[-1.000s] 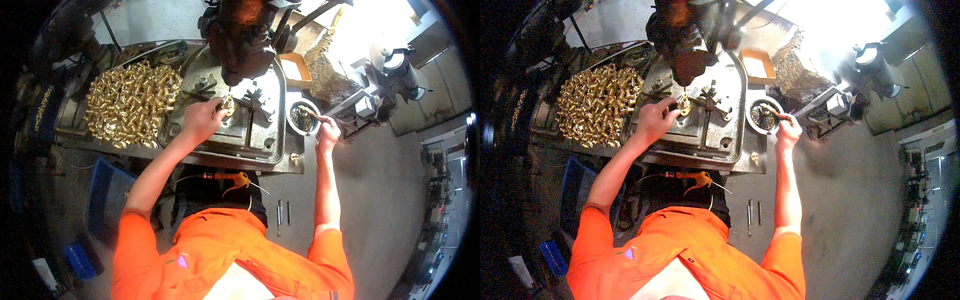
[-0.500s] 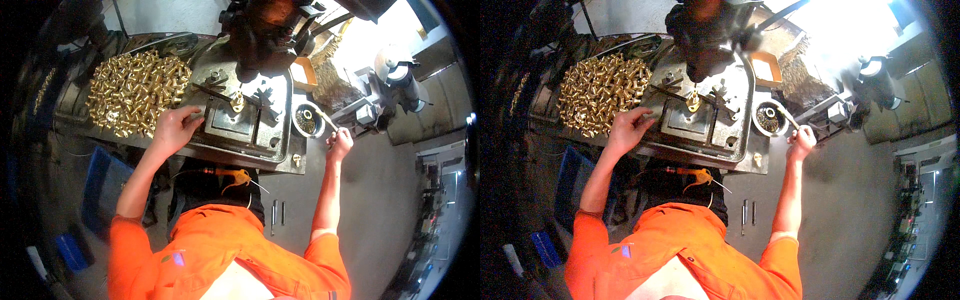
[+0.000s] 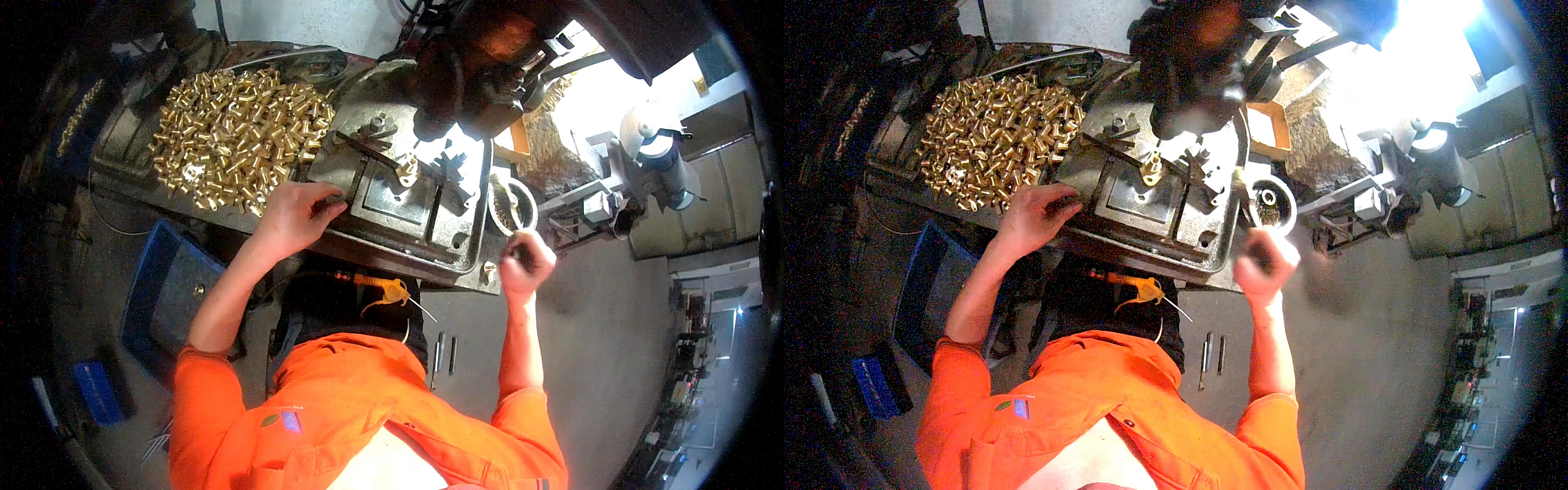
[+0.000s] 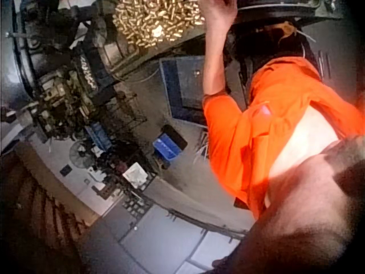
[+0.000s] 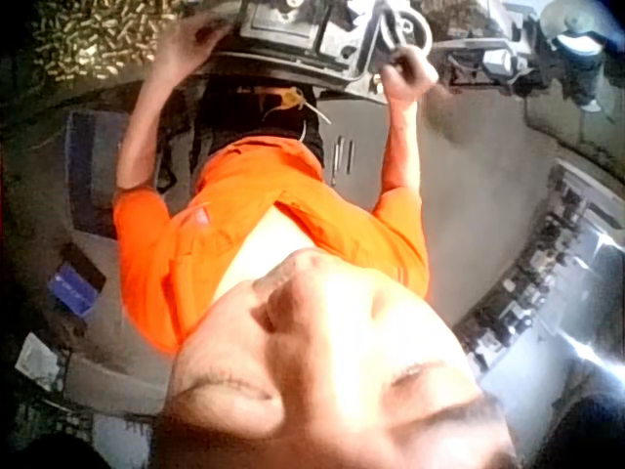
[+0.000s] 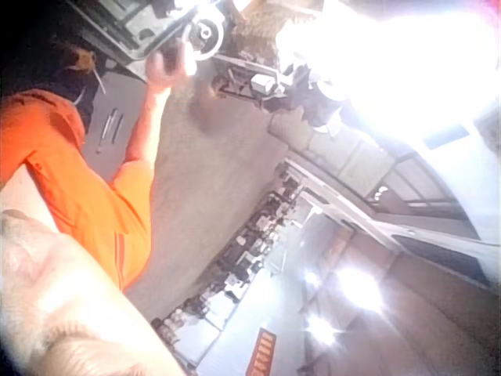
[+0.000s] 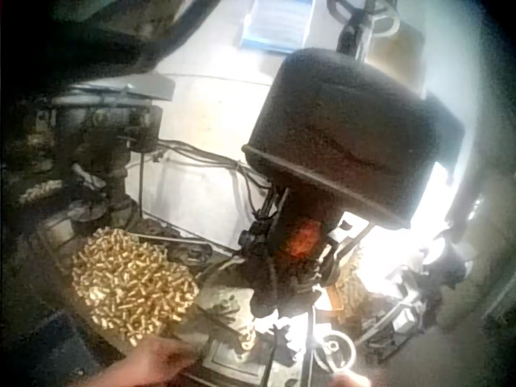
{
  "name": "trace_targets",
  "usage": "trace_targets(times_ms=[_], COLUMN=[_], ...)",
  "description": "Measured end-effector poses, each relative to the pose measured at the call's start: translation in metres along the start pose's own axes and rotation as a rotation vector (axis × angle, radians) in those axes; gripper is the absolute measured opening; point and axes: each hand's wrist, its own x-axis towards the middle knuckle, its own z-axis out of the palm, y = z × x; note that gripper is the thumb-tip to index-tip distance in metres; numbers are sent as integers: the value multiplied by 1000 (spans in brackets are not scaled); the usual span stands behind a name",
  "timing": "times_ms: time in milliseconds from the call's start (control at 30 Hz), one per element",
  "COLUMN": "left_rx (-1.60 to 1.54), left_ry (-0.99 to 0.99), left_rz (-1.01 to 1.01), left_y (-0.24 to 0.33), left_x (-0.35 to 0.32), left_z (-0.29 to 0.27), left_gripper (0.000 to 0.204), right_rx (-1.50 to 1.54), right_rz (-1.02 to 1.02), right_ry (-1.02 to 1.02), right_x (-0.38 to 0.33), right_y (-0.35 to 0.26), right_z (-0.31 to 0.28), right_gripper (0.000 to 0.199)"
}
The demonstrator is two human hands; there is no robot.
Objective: The person walks to a workbench and repeatedly picks up small brass components, inserts a pin, and uses a screwdriver to tighten or adjust them. The person places the finished components into a blue bin.
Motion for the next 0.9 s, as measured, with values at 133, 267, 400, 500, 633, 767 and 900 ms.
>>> trace_targets(times_ms=[133,267,400,500,633,767,900], left_rx=[0,-44,-39,-54,-67,-57,-64], left_ry=[-8,32,-2,-2,-62,39,6], left_rz=[18,51,16,-18,-98,46,45], left_y=[0,-2,-4,-5,-5,-7,-5], left_x=[-2,-4,-8,-11,-10,-8,-7], left_z=[0,2,-2,-5,-7,3,6], left_gripper=[20,20,18,17,17,18,19], right_rx=[-77,-87,-97,-192,-193,-230,-291], right_rz=[-218,-345,-334,-265,-215,-246,-85], right_ry=[-256,-428,-449,-467,-462,-431,-576], right_x=[27,48,52,52,48,45,43], right_y=[-26,-18,4,7,9,7,1], right_z=[33,64,91,94,87,83,71], right_gripper=[15,20,20,18,14,14,20])
